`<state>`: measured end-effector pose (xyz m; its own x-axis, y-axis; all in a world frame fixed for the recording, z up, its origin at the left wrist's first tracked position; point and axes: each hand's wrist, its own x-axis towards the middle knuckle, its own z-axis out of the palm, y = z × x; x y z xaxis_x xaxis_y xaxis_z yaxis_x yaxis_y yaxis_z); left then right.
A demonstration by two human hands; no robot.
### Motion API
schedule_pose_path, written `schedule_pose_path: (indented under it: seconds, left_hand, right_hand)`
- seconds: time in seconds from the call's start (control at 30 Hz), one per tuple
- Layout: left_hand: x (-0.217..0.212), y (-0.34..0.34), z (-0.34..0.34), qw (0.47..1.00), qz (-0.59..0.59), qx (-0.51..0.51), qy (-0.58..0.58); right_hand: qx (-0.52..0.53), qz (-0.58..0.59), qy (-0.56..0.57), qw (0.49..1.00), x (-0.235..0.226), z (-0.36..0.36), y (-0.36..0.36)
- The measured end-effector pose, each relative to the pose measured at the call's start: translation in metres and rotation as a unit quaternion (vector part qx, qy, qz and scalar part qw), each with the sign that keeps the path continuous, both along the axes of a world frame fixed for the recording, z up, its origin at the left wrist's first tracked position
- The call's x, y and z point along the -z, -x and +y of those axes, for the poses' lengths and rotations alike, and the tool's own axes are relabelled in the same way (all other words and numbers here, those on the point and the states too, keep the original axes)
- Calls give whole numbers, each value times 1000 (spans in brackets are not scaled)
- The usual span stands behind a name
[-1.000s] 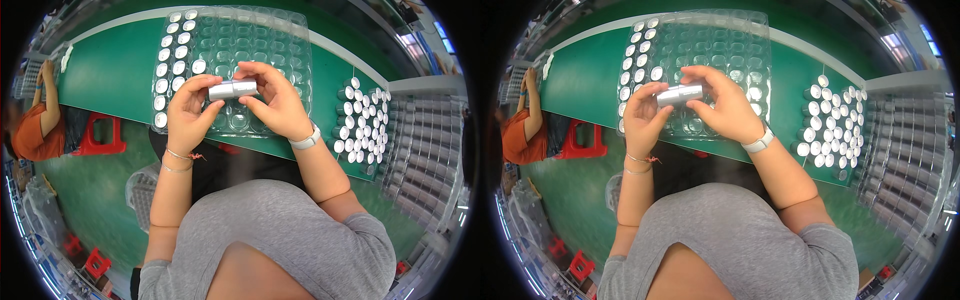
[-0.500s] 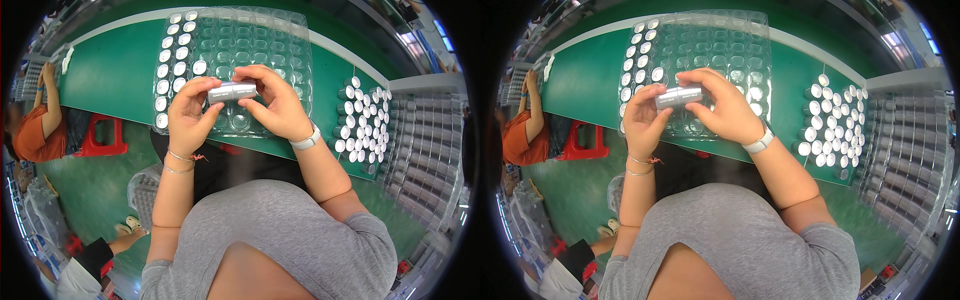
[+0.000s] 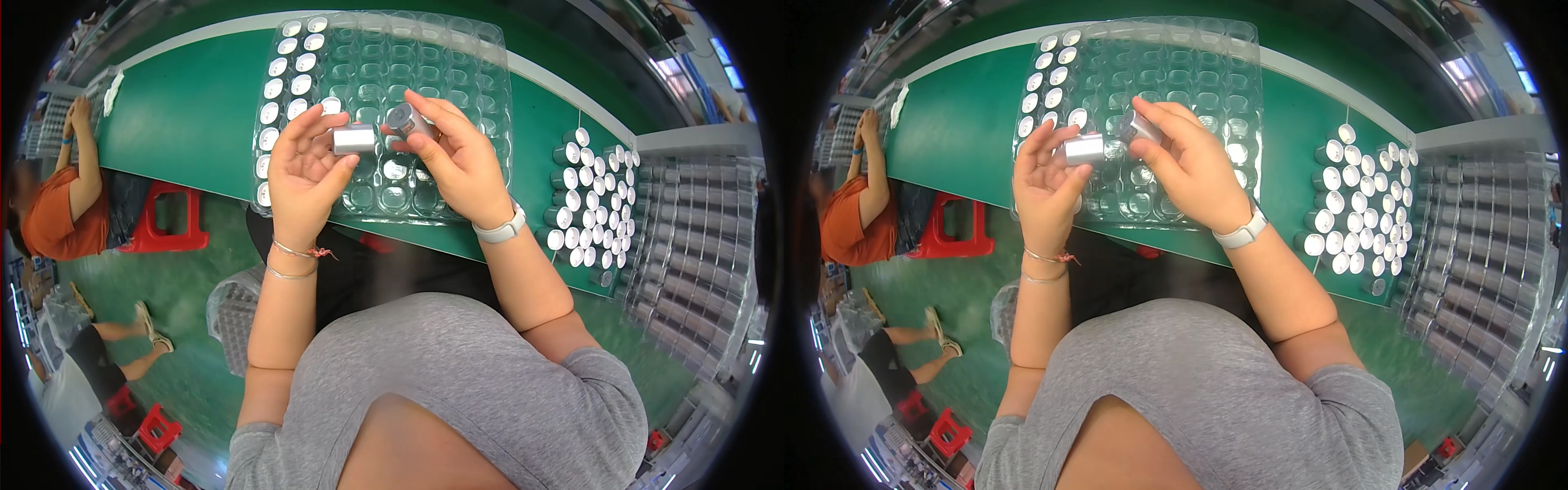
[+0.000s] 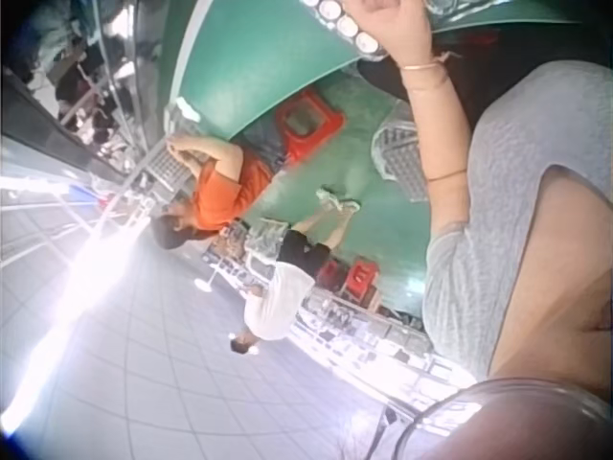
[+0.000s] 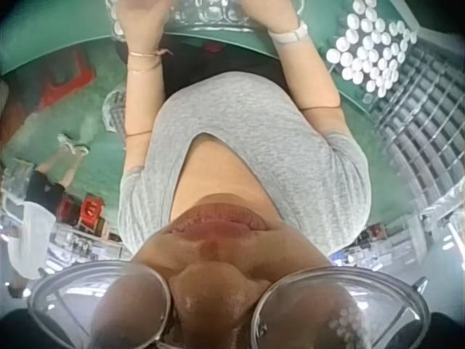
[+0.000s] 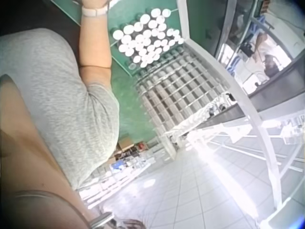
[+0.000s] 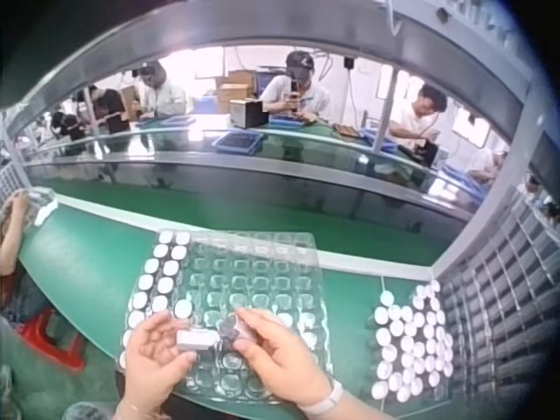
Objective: Inspecting small cylindrical electronic components and organizing them into a plastic tray on an assembly line.
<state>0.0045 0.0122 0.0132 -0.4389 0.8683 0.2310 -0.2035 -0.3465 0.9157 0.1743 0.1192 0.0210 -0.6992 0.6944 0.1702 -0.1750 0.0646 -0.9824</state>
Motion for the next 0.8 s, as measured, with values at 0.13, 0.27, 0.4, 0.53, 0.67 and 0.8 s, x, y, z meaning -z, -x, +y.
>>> schedule_pose_path:
  seconds: [0.13,0.27,0.4,0.53,0.67,0.8]
  left_hand:
    - [-1,-1,4,998,59,-9,27]
    - [5,3,4,997,68,10,36]
    - [4,2,2,992,116,25,46]
    - [5,-1,3,991,136,-7,-4]
    - [7,0,2,990,139,27,-3]
    - [3,-4,3,993,116,35,-11]
  right_hand:
    - [4,6,-38,999,0,0,1]
    - [-27,66,21,997,2,-2,2]
    - [-25,-8,-79,997,-7,1,-1]
    - [-17,-7,-116,993,-6,2,0]
    - [-21,11,-89,996,-7,-1,2]
    - [-18,14,-71,997,-7,-2,1]
